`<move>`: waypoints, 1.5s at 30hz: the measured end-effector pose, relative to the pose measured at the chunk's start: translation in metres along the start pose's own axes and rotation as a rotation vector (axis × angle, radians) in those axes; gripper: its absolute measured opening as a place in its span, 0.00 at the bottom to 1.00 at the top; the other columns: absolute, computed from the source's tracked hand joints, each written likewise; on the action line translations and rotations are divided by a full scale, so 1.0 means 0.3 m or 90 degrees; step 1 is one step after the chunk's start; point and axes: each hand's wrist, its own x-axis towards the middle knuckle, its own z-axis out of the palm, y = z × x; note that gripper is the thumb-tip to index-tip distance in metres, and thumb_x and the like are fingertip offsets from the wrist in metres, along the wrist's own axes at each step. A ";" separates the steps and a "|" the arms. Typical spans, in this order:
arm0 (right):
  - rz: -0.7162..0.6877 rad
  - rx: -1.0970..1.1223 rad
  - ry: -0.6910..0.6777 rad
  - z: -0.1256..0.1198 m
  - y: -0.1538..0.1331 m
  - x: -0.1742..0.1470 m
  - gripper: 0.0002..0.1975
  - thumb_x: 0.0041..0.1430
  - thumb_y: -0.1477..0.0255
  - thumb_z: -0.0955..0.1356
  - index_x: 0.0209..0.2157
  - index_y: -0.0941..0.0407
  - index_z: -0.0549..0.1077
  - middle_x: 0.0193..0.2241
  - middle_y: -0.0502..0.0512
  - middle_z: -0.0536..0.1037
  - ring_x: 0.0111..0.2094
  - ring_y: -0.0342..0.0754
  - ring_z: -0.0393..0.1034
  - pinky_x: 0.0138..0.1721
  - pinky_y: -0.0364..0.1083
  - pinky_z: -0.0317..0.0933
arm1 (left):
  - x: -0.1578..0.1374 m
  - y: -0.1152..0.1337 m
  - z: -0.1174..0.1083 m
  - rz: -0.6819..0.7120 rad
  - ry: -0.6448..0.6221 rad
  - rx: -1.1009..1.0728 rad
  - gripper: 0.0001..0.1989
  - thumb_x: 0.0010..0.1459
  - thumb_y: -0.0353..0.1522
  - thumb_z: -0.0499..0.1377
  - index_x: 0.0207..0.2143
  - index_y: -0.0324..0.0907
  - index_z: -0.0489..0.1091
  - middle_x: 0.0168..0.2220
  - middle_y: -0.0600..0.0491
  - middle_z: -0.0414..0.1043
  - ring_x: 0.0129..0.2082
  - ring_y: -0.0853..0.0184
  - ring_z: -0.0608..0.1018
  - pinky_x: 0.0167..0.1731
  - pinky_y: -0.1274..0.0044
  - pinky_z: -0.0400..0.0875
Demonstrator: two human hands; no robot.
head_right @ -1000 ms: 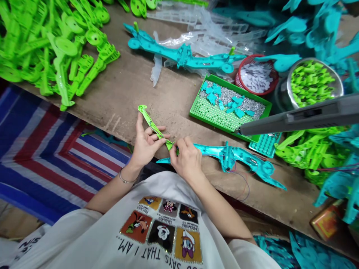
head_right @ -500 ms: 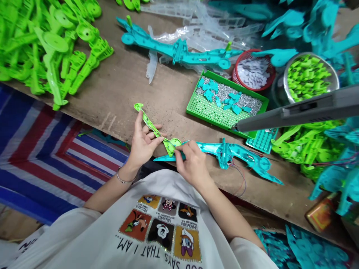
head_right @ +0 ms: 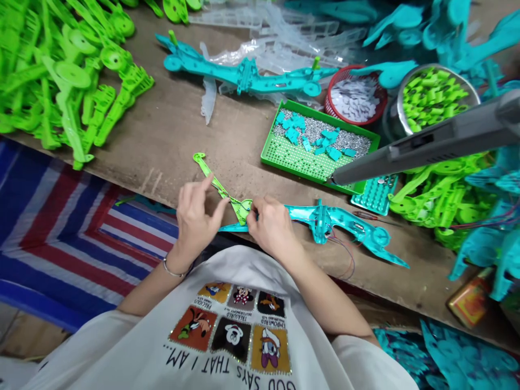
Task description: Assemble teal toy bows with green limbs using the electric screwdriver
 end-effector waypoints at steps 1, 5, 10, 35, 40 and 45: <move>-0.002 -0.004 -0.005 -0.003 0.000 0.002 0.06 0.59 0.77 0.65 0.29 0.57 0.73 0.26 0.55 0.75 0.30 0.49 0.69 0.32 0.46 0.57 | -0.012 0.016 0.003 0.065 -0.036 -0.002 0.26 0.60 0.36 0.64 0.60 0.42 0.67 0.49 0.42 0.74 0.53 0.53 0.75 0.58 0.59 0.67; -0.016 0.013 -0.014 -0.014 0.013 0.001 0.07 0.61 0.78 0.64 0.30 0.58 0.72 0.28 0.57 0.76 0.30 0.49 0.69 0.34 0.46 0.58 | -0.059 0.044 0.042 0.193 -0.199 -0.069 0.27 0.64 0.33 0.57 0.65 0.43 0.60 0.57 0.42 0.73 0.58 0.54 0.74 0.64 0.55 0.62; -0.025 0.067 0.017 -0.022 0.036 -0.022 0.07 0.64 0.76 0.64 0.33 0.58 0.72 0.31 0.58 0.76 0.32 0.48 0.70 0.36 0.46 0.61 | -0.076 0.019 0.074 0.221 -0.177 -0.030 0.27 0.63 0.33 0.60 0.63 0.40 0.61 0.56 0.40 0.74 0.58 0.53 0.75 0.64 0.54 0.63; -0.011 -0.094 -0.022 -0.042 0.053 -0.073 0.13 0.64 0.76 0.62 0.38 0.59 0.78 0.38 0.60 0.71 0.30 0.47 0.67 0.29 0.46 0.57 | -0.049 0.108 0.049 0.262 -0.252 0.282 0.22 0.65 0.38 0.59 0.60 0.42 0.68 0.53 0.44 0.72 0.52 0.55 0.74 0.60 0.59 0.62; -0.076 0.008 -0.020 -0.061 0.103 -0.100 0.14 0.63 0.79 0.61 0.42 0.59 0.77 0.35 0.58 0.69 0.33 0.48 0.68 0.35 0.46 0.63 | -0.033 0.125 0.053 0.273 -0.273 0.344 0.20 0.65 0.40 0.57 0.58 0.47 0.70 0.51 0.44 0.71 0.49 0.53 0.72 0.56 0.57 0.62; -0.098 0.038 0.033 -0.061 0.142 -0.091 0.10 0.67 0.76 0.61 0.41 0.59 0.74 0.33 0.57 0.70 0.34 0.49 0.69 0.37 0.48 0.65 | -0.032 0.126 0.055 0.283 -0.283 0.367 0.20 0.66 0.40 0.56 0.58 0.47 0.70 0.52 0.44 0.70 0.50 0.53 0.71 0.56 0.57 0.61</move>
